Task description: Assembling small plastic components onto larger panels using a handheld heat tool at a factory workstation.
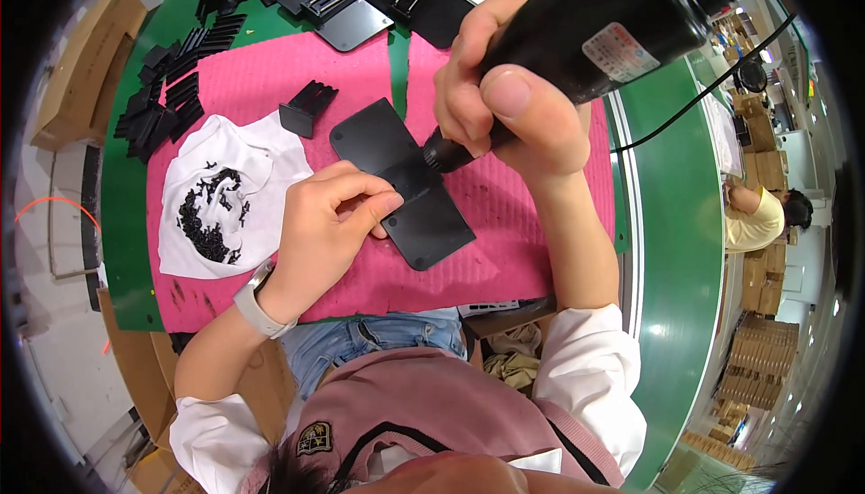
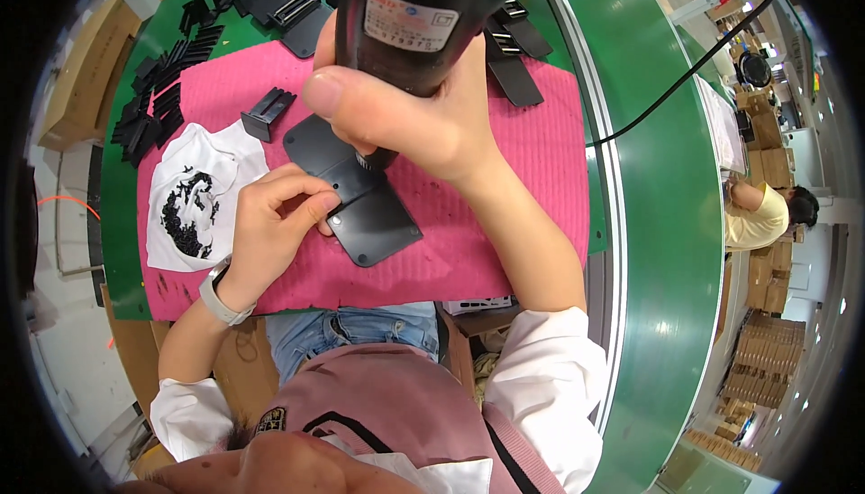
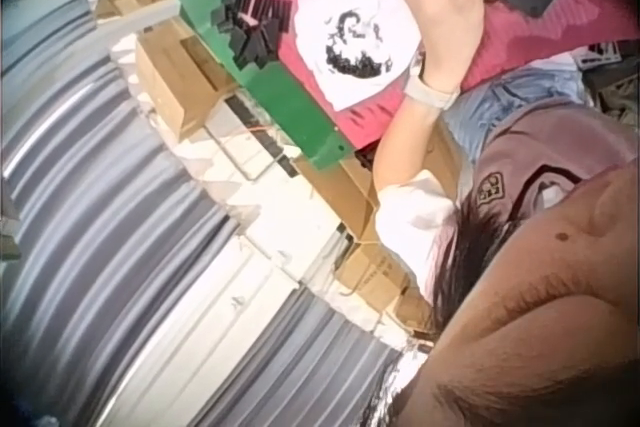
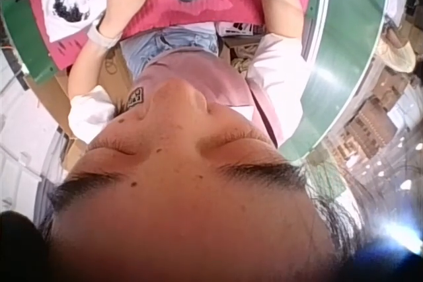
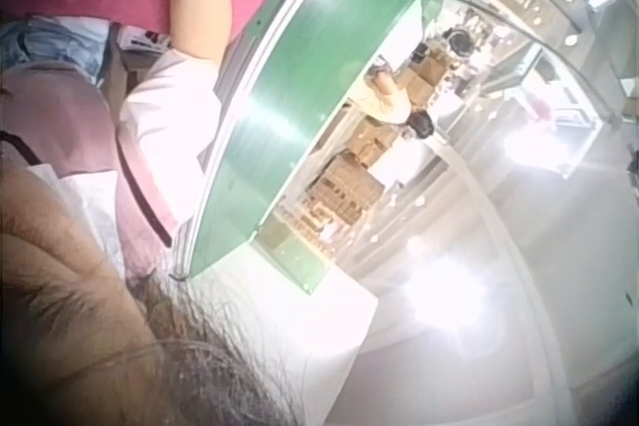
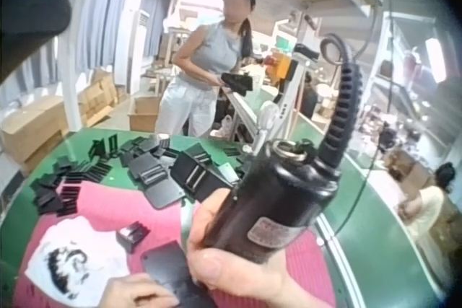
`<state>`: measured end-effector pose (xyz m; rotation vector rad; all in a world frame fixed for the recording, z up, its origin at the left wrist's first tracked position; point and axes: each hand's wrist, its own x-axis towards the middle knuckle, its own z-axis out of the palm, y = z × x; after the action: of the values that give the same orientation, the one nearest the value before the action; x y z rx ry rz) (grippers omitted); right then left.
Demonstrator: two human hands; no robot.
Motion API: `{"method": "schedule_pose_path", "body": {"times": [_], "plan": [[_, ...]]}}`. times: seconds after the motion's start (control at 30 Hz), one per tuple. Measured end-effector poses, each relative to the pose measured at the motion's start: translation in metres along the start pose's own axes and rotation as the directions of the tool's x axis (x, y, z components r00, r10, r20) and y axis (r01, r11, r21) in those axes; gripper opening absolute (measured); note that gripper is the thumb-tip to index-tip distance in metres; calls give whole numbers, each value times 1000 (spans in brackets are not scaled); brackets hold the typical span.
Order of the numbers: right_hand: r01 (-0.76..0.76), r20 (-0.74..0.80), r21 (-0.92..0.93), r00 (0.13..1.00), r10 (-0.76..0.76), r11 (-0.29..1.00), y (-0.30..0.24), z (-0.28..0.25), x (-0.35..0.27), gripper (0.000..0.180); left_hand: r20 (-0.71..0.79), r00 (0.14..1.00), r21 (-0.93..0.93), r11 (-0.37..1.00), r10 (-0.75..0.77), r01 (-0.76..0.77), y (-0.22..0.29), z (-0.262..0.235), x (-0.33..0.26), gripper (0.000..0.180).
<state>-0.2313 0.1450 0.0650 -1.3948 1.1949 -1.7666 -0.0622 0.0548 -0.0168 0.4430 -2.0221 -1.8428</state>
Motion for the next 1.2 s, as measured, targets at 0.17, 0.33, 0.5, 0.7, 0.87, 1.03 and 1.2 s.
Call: {"method": "schedule_pose_path", "body": {"times": [0.17, 0.33, 0.5, 0.7, 0.87, 1.03, 1.2], "plan": [[-7, -13, 17, 1000, 8, 1000, 2, -1, 0, 31, -8, 1000, 2, 1000, -1, 2, -1, 1, 0, 7], [-17, -12, -1, 1000, 17, 1000, -1, 1, 2, 29, -9, 1000, 31, 999, 11, -11, 0, 0, 0, 8], [5, 30, 7, 1000, -5, 1000, 3, -2, 1, 29, -18, 1000, 23, 1000, -2, 3, 0, 2, 0, 9], [-22, 25, -6, 999, 22, 1000, 2, -2, 0, 29, -22, 1000, 18, 1000, 2, -2, -1, 3, 0, 9], [144, -65, -91, 986, -150, 985, 7, 17, -1, 38, -30, 999, 67, 997, 32, -29, 0, -1, 1, 10], [226, -5, 398, 970, -244, 889, -11, -6, -5, 46, -199, 948, 234, 951, 250, -201, -2, -7, 0, 15], [327, -173, 527, 945, -277, 785, -12, 14, -5, 43, -19, 999, -399, 917, -34, 24, 6, -20, -9, 14]]}}
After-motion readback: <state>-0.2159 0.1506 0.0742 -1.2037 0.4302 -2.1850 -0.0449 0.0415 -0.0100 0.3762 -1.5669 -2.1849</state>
